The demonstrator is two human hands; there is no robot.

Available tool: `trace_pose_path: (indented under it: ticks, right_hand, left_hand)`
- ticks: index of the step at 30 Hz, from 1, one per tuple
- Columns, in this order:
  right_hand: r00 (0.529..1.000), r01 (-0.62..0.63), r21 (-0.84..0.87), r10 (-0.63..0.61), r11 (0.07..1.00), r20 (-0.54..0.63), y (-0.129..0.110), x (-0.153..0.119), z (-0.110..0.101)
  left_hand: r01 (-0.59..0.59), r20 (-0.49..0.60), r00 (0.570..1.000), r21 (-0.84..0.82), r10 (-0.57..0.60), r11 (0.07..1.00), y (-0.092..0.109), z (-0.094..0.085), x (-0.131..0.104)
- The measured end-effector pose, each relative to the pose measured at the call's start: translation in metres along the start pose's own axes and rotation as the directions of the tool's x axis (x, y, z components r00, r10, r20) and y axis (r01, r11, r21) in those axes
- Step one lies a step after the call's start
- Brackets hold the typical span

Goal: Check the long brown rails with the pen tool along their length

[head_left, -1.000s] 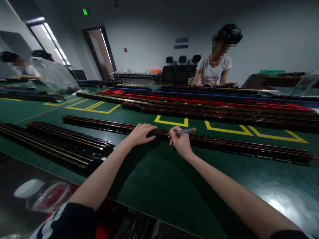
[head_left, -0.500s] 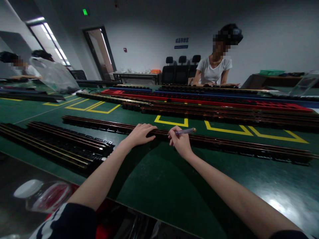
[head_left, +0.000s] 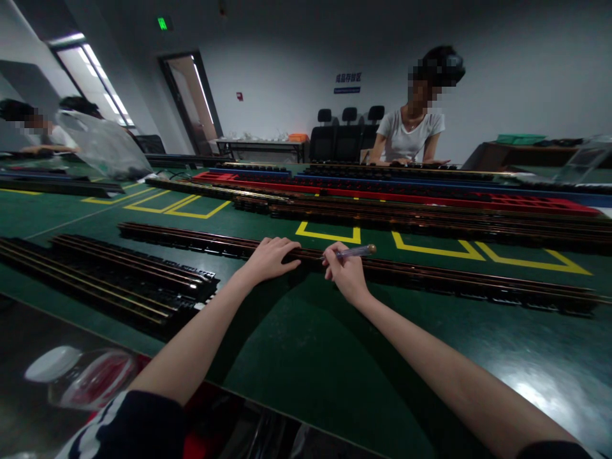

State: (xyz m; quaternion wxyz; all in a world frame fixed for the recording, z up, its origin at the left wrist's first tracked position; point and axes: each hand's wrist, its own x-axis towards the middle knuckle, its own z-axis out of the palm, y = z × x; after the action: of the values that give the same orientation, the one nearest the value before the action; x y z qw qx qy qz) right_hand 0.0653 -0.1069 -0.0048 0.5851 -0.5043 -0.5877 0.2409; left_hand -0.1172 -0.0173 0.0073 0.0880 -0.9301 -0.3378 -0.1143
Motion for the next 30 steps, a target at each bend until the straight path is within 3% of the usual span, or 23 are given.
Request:
trace_pose_path:
  ticks: [12, 30]
  right_hand:
    - [0.999, 0.036, -0.004, -0.036, 0.999, -0.023, -0.0009, -0.0009, -0.0006]
    - [0.999, 0.041, -0.019, -0.041, 0.999, 0.005, -0.0036, -0.0017, 0.001]
  left_hand:
    - [0.055, 0.014, 0.998, 0.003, -0.055, 0.998, 0.0046, -0.0034, 0.003]
    - [0.048, 0.027, 0.998, -0.006, -0.048, 0.999, 0.0014, -0.0089, 0.0033]
